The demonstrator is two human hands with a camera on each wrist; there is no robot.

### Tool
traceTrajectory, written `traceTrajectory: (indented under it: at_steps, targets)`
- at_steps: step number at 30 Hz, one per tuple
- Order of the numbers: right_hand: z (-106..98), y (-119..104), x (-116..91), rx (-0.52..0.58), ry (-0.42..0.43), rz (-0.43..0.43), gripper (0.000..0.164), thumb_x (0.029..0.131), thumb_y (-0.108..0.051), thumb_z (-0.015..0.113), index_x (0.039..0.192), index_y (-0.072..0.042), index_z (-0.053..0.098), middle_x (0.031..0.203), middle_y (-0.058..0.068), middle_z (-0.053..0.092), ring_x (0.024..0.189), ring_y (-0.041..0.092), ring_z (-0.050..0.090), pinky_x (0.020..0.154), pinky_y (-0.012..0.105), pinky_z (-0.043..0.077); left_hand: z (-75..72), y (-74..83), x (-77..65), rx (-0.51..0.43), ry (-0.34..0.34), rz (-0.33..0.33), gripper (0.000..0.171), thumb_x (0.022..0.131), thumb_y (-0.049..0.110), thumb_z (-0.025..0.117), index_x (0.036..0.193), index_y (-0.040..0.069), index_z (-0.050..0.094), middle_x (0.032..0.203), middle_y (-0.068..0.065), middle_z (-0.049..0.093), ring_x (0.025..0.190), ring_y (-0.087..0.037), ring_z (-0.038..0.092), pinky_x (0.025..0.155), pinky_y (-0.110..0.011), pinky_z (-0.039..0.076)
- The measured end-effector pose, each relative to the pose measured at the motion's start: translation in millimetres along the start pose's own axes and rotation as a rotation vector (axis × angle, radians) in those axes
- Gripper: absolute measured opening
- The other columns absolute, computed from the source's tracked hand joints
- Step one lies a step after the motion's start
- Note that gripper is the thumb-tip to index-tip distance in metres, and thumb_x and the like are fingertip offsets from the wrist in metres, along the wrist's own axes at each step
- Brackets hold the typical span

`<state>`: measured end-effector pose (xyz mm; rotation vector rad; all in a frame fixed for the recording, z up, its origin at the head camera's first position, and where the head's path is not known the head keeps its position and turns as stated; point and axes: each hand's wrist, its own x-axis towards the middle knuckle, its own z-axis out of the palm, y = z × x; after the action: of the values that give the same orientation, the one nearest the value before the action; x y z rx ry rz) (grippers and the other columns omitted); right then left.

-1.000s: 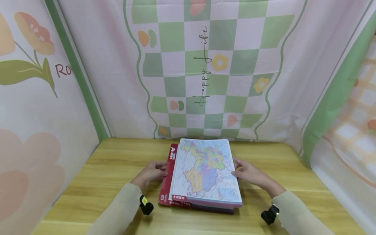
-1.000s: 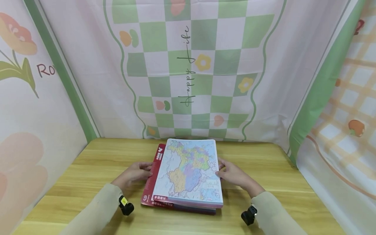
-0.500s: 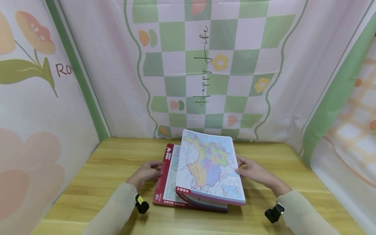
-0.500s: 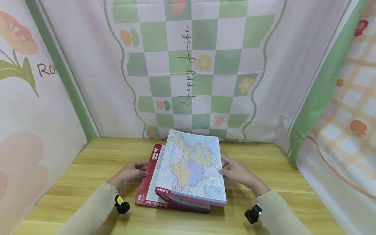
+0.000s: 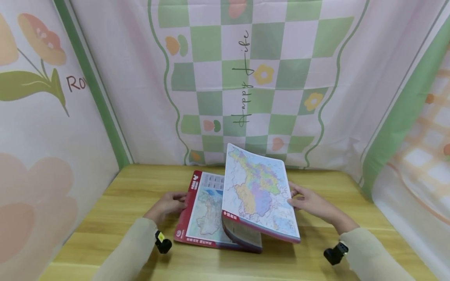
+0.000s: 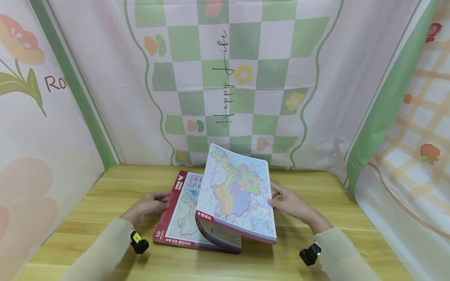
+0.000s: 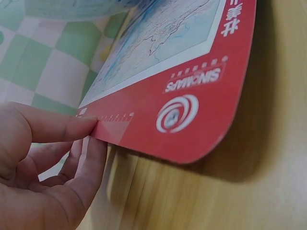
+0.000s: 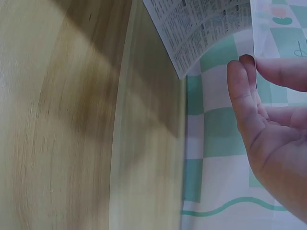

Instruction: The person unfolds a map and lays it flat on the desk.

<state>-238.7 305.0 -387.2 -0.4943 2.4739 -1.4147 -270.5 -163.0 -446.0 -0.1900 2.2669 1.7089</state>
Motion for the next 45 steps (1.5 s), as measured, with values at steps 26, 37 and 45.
traceTrajectory:
  at_steps: [26,37,45]
  targets:
    - [-32.3,17.7,-20.0,0.003,-0.02,-0.021,0.072,0.105,-0.016,0.055,0.158,0.004,0.011,0.117,0.027,0.048,0.094,0.028,0.065,0.084,0.041,0.058,-45.0,0.6,-10.6,0.038,0.017,-0.012,0.053,0.094,0.002,0.061,0.145,-0.001,0.047,0.138,-0.024,0.054,0.116,-0.035,0.059,0.093,-0.047,0.054]
    - [-47.6,30.3,-33.3,-0.031,-0.007,-0.014,0.07,0.105,-0.016,0.053,0.157,0.007,0.012,0.115,0.025,0.048,0.093,0.025,0.065,0.082,0.037,0.058,-64.2,-1.0,-16.3,0.057,0.057,-0.037,0.055,0.096,0.007,0.061,0.147,-0.002,0.043,0.141,-0.027,0.049,0.123,-0.04,0.054,0.097,-0.051,0.05]
    - [-57.7,43.8,-39.0,-0.051,0.024,0.054,0.07,0.104,-0.019,0.056,0.154,0.011,0.017,0.117,0.024,0.051,0.094,0.022,0.064,0.081,0.033,0.057,-78.7,-3.2,-14.7,0.074,0.085,-0.019,0.054,0.097,0.005,0.06,0.148,-0.003,0.042,0.144,-0.026,0.048,0.123,-0.039,0.054,0.095,-0.048,0.052]
